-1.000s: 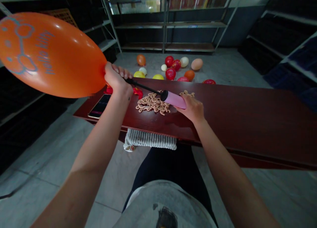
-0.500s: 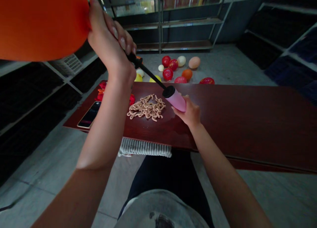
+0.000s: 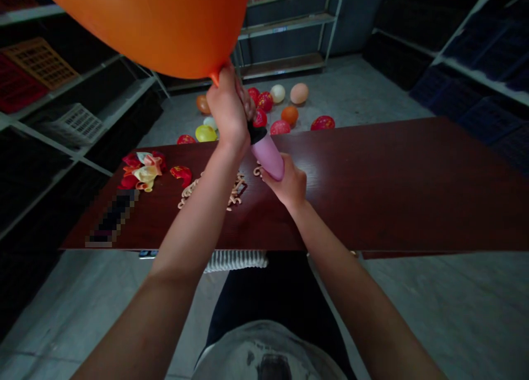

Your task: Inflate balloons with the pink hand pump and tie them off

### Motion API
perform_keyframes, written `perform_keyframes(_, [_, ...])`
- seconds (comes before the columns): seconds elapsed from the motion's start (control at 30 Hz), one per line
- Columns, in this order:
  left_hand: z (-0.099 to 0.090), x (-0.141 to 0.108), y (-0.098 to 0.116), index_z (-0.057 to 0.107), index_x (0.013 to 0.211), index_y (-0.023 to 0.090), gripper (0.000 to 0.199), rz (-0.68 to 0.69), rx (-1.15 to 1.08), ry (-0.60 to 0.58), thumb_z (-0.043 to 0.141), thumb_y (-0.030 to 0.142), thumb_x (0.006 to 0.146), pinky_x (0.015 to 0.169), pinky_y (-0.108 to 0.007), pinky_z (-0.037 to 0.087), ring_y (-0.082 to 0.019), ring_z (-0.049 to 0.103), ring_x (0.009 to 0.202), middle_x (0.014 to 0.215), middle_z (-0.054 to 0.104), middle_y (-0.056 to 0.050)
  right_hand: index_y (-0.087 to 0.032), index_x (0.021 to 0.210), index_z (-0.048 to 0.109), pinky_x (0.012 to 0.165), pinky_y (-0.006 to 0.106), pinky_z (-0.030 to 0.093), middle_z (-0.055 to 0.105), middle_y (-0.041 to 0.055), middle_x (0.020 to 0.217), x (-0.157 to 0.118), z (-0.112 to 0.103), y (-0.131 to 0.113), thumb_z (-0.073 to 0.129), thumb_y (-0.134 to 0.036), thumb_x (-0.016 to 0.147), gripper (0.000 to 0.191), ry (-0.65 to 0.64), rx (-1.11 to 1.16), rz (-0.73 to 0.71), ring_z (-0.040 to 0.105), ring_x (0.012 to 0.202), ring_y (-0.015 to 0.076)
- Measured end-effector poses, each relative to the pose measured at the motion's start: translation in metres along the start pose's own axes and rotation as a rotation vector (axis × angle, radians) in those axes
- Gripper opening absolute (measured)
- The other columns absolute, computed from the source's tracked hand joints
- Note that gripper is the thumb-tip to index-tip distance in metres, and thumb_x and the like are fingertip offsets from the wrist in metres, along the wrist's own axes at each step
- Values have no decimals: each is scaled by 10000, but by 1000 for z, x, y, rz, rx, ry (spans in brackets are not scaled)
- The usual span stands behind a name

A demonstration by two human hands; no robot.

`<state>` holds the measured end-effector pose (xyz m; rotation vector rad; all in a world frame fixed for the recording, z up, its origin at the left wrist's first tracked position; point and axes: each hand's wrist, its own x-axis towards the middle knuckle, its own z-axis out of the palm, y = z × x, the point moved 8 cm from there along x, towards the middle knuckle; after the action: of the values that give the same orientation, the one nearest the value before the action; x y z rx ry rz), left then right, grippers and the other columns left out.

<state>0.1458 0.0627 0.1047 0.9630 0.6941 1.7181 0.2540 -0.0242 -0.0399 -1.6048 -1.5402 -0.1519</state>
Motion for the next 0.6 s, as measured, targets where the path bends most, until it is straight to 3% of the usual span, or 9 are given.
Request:
perform_keyframes(0.2, [-30, -4, 3, 277, 634, 227, 456, -50, -28, 85, 425, 385, 1035, 452, -269, 182, -101, 200, 392, 479, 180, 57, -191, 1207, 586, 681, 341, 523, 757, 106, 988, 1, 3, -5, 576, -607, 884, 527, -49, -50, -74, 730, 839, 275])
perform_keyframes(0.4, [-97, -6, 19, 343, 665, 226, 440, 11, -90, 253, 439, 500, 995, 415, -244, 262, -108, 265, 365, 507, 210, 62, -174, 1238, 602, 738, 345, 530, 734, 137, 1157, -5, 6, -23, 614, -568, 883, 530, -52, -57, -267, 719, 971, 282])
perform_keyframes(0.6, [-156, -9, 46, 311, 650, 236, 420, 108, -154, 340, 433, 434, 1000, 373, -248, 243, -101, 217, 335, 498, 194, 71, -174, 1243, 599, 766, 332, 516, 718, 140, 1195, -15, 9, -33, 639, -571, 872, 544, -94, -125, -398, 717, 948, 262])
